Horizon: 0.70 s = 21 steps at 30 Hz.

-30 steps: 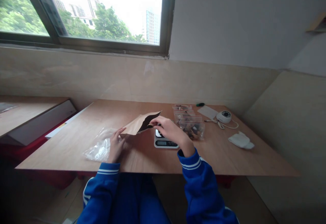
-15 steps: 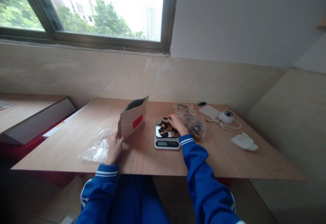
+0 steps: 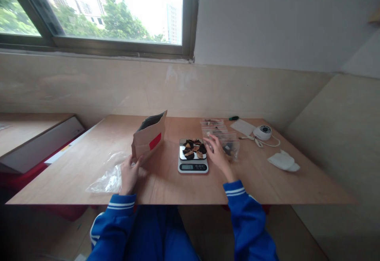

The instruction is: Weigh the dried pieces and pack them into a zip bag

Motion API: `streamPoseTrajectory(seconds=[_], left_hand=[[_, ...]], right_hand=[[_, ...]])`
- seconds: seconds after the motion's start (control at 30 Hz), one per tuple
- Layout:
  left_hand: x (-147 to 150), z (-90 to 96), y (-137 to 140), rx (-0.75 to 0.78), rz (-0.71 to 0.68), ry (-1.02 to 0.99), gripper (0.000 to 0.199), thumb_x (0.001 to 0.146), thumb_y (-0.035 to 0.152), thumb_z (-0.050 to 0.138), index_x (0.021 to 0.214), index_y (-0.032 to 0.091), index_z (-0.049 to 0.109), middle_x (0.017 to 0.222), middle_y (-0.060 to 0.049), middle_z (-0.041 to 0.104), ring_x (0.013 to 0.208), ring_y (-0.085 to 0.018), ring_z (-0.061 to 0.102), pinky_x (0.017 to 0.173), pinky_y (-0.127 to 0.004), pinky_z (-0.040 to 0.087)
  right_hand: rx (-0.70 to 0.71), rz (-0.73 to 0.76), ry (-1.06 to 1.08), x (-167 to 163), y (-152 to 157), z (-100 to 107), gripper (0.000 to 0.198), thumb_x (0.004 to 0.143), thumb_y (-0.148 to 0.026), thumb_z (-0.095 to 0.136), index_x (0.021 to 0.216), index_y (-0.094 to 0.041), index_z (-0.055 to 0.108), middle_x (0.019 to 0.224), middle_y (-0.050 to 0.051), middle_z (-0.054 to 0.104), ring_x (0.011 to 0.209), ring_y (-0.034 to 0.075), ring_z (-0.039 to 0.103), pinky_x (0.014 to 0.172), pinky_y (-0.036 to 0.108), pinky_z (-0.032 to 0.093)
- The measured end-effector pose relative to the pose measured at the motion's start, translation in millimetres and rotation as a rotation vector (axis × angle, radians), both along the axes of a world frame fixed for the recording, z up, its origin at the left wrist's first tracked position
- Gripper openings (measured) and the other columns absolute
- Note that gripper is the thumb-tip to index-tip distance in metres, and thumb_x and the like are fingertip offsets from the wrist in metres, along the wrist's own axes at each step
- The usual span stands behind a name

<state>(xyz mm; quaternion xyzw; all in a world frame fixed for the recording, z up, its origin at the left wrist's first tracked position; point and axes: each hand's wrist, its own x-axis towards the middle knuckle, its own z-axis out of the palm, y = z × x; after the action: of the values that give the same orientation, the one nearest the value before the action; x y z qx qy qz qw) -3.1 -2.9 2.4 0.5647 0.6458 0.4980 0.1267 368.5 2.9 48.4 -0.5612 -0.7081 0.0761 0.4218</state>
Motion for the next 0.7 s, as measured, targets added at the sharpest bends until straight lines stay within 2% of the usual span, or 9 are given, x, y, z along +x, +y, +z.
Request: streamPoseTrajectory(seconds=[0.1,0.2,0.3,0.4,0.7], left_hand=[[0,0.9,0,-0.009,0.005,-0.01,0.043,0.081,0.056,0.052,0.097,0.017,0.063,0.091,-0.009,0.065,0.086,-0.027,0.058,0.079,-0.04,0.044],[1,2.6,0,0.001,0.031,0.036,0.041,0.081,0.057,0.05,0.088,0.019,0.062,0.086,-0.008,0.063,0.085,-0.027,0.056,0.081,-0.04,0.043],[1,4.3,-1,-0.013,0.034,0.061,0.043,0.081,0.059,0.047,0.083,0.018,0.062,0.079,-0.007,0.061,0.082,-0.025,0.054,0.08,-0.04,0.043],[2,5.6,-1,-0.058,0.031,0.054,0.046,0.081,0.059,0.047,0.089,0.017,0.063,0.079,-0.006,0.063,0.079,-0.024,0.054,0.076,-0.038,0.044],[3,8.6,-2,-0.088,0.01,0.052,0.048,0.081,0.059,0.047,0.096,0.016,0.063,0.087,-0.009,0.067,0.078,-0.025,0.057,0.073,-0.036,0.043]], right_hand=[[0.027,-0.089,0.146,15,-40,-27,0.031,0.091,-0.033,0.043,0.111,-0.023,0.064,0.125,0.014,0.046,0.12,0.026,0.049,0.09,0.043,0.052],[0.024,-0.198,0.208,27,-67,-57,0.027,0.089,-0.03,0.045,0.106,-0.023,0.065,0.121,0.014,0.046,0.114,0.026,0.053,0.086,0.042,0.053],[0.04,-0.267,0.236,34,-74,-74,0.025,0.088,-0.027,0.043,0.096,-0.022,0.066,0.11,0.014,0.053,0.106,0.026,0.055,0.087,0.045,0.052],[0.081,-0.292,0.242,35,-71,-77,0.024,0.087,-0.026,0.044,0.09,-0.02,0.066,0.1,0.012,0.057,0.101,0.026,0.056,0.088,0.047,0.05],[0.075,-0.288,0.175,29,-75,-72,0.022,0.086,-0.023,0.045,0.089,-0.02,0.066,0.102,0.012,0.055,0.099,0.026,0.057,0.089,0.046,0.048]])
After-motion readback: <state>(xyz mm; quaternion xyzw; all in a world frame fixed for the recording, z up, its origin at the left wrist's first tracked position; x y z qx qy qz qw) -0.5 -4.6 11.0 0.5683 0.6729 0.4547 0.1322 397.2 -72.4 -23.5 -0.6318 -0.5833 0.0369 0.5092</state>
